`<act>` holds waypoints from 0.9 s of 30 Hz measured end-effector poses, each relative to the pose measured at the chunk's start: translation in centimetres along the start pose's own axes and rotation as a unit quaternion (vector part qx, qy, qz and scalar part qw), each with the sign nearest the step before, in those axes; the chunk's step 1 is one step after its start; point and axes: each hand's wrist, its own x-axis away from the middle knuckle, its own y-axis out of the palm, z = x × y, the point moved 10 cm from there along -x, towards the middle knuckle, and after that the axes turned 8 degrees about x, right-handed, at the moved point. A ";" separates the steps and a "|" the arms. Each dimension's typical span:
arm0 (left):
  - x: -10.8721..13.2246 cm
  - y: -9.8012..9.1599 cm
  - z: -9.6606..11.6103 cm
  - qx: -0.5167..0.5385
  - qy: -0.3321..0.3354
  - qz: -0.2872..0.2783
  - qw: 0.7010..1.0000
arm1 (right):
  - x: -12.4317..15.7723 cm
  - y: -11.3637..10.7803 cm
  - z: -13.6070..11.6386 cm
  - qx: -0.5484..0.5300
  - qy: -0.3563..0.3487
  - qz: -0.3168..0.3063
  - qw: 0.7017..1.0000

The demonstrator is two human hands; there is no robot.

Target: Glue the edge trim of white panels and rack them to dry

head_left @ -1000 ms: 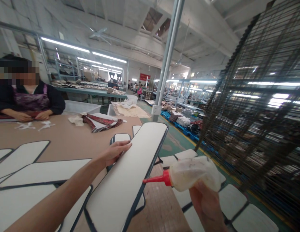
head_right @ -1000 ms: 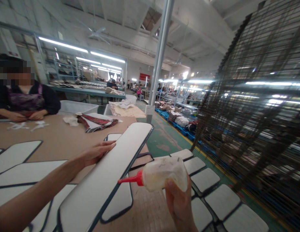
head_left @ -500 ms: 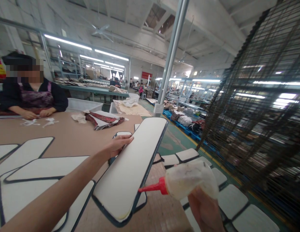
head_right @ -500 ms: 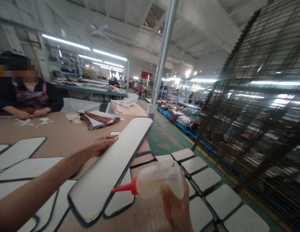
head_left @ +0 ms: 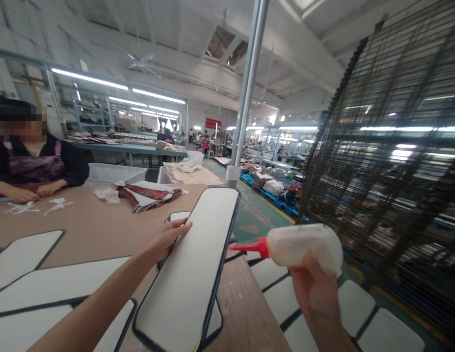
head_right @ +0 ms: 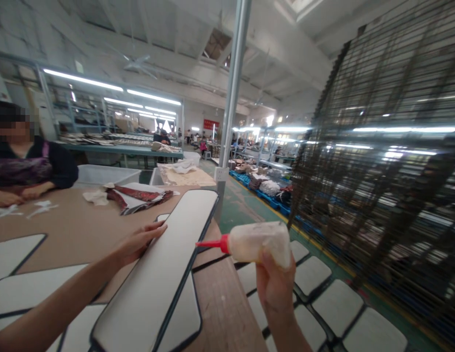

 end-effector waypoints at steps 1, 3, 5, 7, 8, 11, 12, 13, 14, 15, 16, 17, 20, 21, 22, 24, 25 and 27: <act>0.2 0.2 -0.1 -0.001 0.002 -0.007 1.000 | -0.9 0.2 -0.4 0.004 -0.020 0.005 1.000; 0.7 0.8 -0.3 -0.004 0.001 -0.020 1.000 | -2.2 0.5 -0.8 0.011 -0.055 0.010 0.998; 1.1 1.0 -0.5 -0.007 -0.004 -0.025 1.000 | -2.9 0.3 -0.5 0.013 -0.068 0.012 0.998; 1.3 1.1 -0.4 -0.008 -0.008 -0.022 1.000 | -3.1 -0.1 0.2 0.017 -0.065 0.012 0.998; 1.4 1.1 -0.4 -0.009 -0.010 -0.019 1.000 | -3.1 -0.4 0.6 0.020 -0.059 0.008 0.998; 1.6 1.0 -0.3 -0.013 -0.016 -0.012 1.000 | -2.4 -0.2 1.8 0.025 -0.031 -0.044 0.998; 1.6 0.9 -0.3 -0.015 -0.019 -0.008 1.000 | -2.0 0.0 2.2 0.025 -0.018 -0.064 0.998; 1.6 0.7 -0.3 -0.016 -0.020 -0.004 1.000 | -1.4 0.1 2.6 0.022 -0.004 -0.078 0.997; 1.6 0.6 -0.3 -0.017 -0.021 -0.001 1.000 | -0.6 0.2 2.9 0.018 0.010 -0.086 0.996; 1.6 0.5 -0.4 -0.017 -0.021 0.001 1.000 | 0.2 0.2 3.2 0.014 0.024 -0.090 0.996; 1.6 0.5 -0.4 -0.017 -0.020 0.001 1.000 | 1.0 0.2 3.6 0.010 0.040 -0.094 0.995; 1.6 0.4 -0.4 -0.016 -0.018 0.002 1.000 | 1.9 0.4 3.9 0.009 0.059 -0.105 0.993; 1.5 0.1 -0.4 -0.015 -0.011 0.010 1.000 | 3.8 1.1 4.5 0.005 0.100 -0.148 0.984; 1.5 -0.1 -0.4 -0.017 -0.010 0.013 1.000 | 3.8 1.2 4.3 0.000 0.099 -0.153 0.983; 1.5 -0.2 -0.4 -0.019 -0.011 0.016 1.000 | 3.2 1.2 3.9 -0.006 0.088 -0.146 0.985; 1.7 -0.1 -0.6 -0.021 -0.013 0.008 1.000 | 1.1 0.7 2.3 -0.014 0.045 -0.097 0.994; 1.8 0.1 -0.8 -0.020 -0.014 0.000 1.000 | -0.2 0.3 1.4 -0.015 0.019 -0.063 0.998; 2.1 0.4 -1.1 -0.018 -0.017 -0.016 1.000 | -2.8 -0.3 -0.4 -0.014 -0.027 -0.001 1.000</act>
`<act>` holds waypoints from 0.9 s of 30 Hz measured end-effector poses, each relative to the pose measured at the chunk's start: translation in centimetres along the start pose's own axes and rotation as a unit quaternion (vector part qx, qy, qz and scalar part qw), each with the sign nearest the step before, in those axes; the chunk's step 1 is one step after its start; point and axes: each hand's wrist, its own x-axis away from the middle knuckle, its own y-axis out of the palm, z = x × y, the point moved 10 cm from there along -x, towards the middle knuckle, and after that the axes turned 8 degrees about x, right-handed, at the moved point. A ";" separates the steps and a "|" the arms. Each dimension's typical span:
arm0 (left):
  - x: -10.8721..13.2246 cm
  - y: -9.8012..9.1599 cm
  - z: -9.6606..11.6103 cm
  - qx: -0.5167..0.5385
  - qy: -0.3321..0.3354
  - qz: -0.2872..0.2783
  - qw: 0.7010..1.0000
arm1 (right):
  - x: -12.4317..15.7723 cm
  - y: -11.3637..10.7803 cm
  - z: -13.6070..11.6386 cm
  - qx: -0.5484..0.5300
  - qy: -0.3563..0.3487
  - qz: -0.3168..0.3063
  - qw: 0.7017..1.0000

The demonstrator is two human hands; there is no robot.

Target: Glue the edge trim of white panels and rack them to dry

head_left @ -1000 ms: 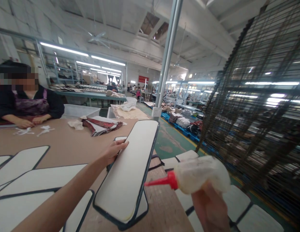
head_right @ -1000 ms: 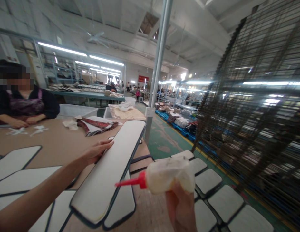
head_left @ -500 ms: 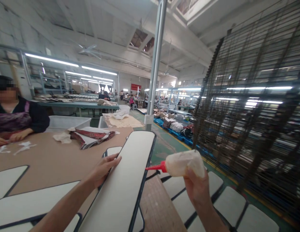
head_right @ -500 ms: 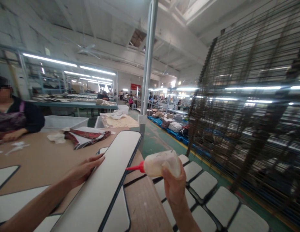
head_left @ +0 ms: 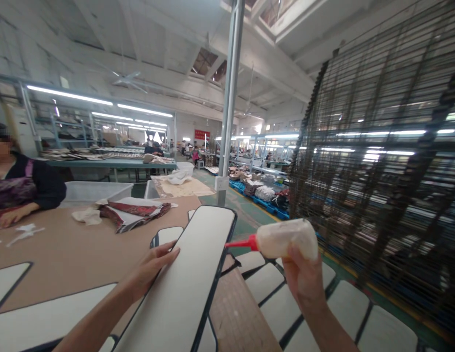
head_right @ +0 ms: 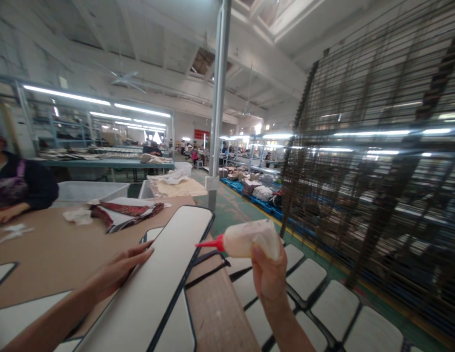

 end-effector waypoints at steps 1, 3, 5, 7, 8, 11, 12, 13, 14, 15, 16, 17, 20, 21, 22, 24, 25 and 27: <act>0.2 0.1 -0.2 0.001 -0.001 -0.005 1.000 | -1.1 -0.1 -0.6 0.001 -0.018 0.017 1.000; 0.4 0.0 -0.4 0.002 0.000 -0.002 1.000 | -2.6 0.0 -1.4 0.000 -0.040 0.028 0.999; 0.6 0.0 -0.4 0.004 -0.001 -0.003 1.000 | -3.1 0.2 -1.5 -0.001 -0.045 0.018 0.999; 0.7 0.3 -0.4 0.005 -0.009 -0.018 1.000 | -2.9 0.3 -1.0 0.001 -0.038 0.000 0.999; 0.7 0.5 -0.4 0.007 -0.013 -0.027 1.000 | -2.6 0.4 -0.7 0.002 -0.033 -0.009 0.999; 0.9 0.9 -0.2 0.013 -0.019 -0.041 0.999 | -1.6 0.1 0.1 0.003 -0.012 -0.019 1.000; 0.9 1.0 -0.1 0.014 -0.018 -0.041 0.999 | -1.2 0.0 0.4 0.003 -0.002 -0.020 1.000; 0.9 1.0 -0.1 0.015 -0.019 -0.039 0.999 | -0.9 -0.1 0.6 0.002 0.009 -0.021 1.000; 0.9 0.9 -0.1 0.017 -0.019 -0.036 0.999 | -0.6 -0.1 0.8 0.001 0.018 -0.023 1.000; 0.9 0.8 -0.1 0.018 -0.019 -0.030 0.999 | -0.4 0.0 0.9 0.001 0.026 -0.026 0.999; 0.9 0.7 -0.1 0.018 -0.020 -0.024 0.999 | -0.1 0.0 1.0 0.002 0.030 -0.029 0.999; 0.9 0.7 -0.1 0.018 -0.020 -0.020 0.999 | 0.1 0.1 1.0 0.004 0.032 -0.032 0.999; 0.8 0.8 0.1 0.011 -0.017 -0.027 0.999 | 0.9 0.5 1.4 0.012 0.040 -0.051 0.998; 0.7 0.9 0.2 0.010 -0.012 -0.031 0.999 | 1.2 0.6 1.5 0.015 0.042 -0.060 0.997; 0.6 1.0 0.4 0.011 -0.006 -0.035 0.999 | 1.5 0.7 1.6 0.017 0.044 -0.068 0.997; 0.5 1.1 0.6 0.014 0.002 -0.038 0.999 | 2.0 0.9 1.8 0.018 0.045 -0.082 0.995; 0.4 1.1 0.6 0.017 0.002 -0.038 0.999 | 2.3 1.0 1.9 0.019 0.046 -0.089 0.995; 0.3 1.0 0.6 0.022 -0.001 -0.033 0.999 | 2.7 1.2 2.1 0.024 0.055 -0.108 0.992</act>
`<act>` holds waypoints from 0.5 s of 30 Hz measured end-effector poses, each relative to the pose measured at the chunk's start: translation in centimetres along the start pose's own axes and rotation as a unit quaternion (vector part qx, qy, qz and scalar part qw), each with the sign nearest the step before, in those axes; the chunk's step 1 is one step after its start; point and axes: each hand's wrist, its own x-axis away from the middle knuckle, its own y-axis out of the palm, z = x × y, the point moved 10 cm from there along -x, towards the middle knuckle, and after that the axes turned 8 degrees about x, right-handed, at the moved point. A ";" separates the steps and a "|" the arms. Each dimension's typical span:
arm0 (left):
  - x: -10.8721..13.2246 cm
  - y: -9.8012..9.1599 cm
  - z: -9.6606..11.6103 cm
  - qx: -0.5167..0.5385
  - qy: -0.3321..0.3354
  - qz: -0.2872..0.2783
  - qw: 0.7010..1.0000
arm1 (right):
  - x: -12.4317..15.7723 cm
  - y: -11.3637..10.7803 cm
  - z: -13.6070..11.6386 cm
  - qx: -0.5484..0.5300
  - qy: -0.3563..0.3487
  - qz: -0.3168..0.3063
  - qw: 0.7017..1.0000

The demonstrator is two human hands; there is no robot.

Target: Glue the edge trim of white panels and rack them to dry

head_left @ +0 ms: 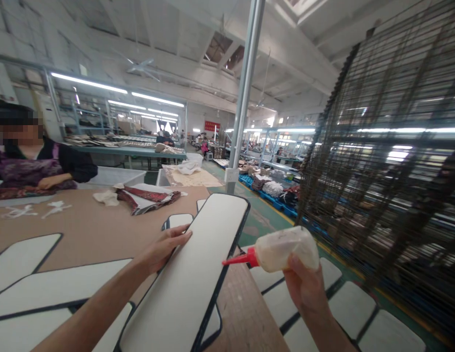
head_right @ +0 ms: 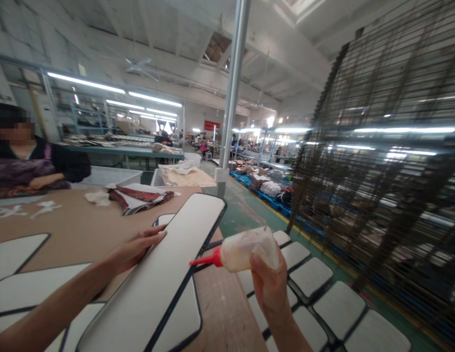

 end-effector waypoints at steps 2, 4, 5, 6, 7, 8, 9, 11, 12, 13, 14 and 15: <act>-0.1 -0.2 0.1 0.005 -0.002 0.012 1.000 | 0.4 0.2 0.2 0.006 0.009 -0.006 1.000; -0.1 -0.5 0.2 0.007 -0.001 0.026 1.000 | 0.8 0.3 0.5 0.010 0.017 -0.005 1.000; -0.1 -0.6 0.3 0.007 0.000 0.034 0.999 | 1.1 0.4 0.6 0.011 0.021 -0.005 1.000; -0.1 -0.6 0.4 0.008 0.000 0.040 0.999 | 1.3 0.4 0.8 0.011 0.026 -0.007 1.000; -0.1 -0.6 0.6 0.009 0.001 0.043 0.999 | 1.6 0.6 1.0 0.011 0.033 -0.013 0.999; 0.0 -0.5 0.7 0.011 0.000 0.043 0.999 | 1.9 0.6 1.2 0.010 0.039 -0.016 0.999; 0.0 -0.5 0.8 0.014 0.000 0.044 0.999 | 2.2 0.6 1.5 0.009 0.046 -0.017 0.999; -0.1 -0.6 1.0 0.020 0.000 0.050 0.999 | 2.9 0.3 2.0 0.007 0.058 -0.013 0.998; -0.1 -0.7 1.0 0.022 0.002 0.055 0.998 | 3.2 0.2 2.2 0.007 0.063 -0.011 0.998; -0.1 -0.9 1.1 0.023 0.003 0.061 0.998 | 3.5 0.1 2.5 0.008 0.070 -0.012 0.997; -0.2 -1.1 1.1 0.023 0.004 0.065 0.998 | 3.8 0.0 2.7 0.009 0.076 -0.013 0.997; -0.3 -1.3 1.1 0.021 0.006 0.067 0.998 | 4.1 0.0 3.1 0.012 0.084 -0.017 0.996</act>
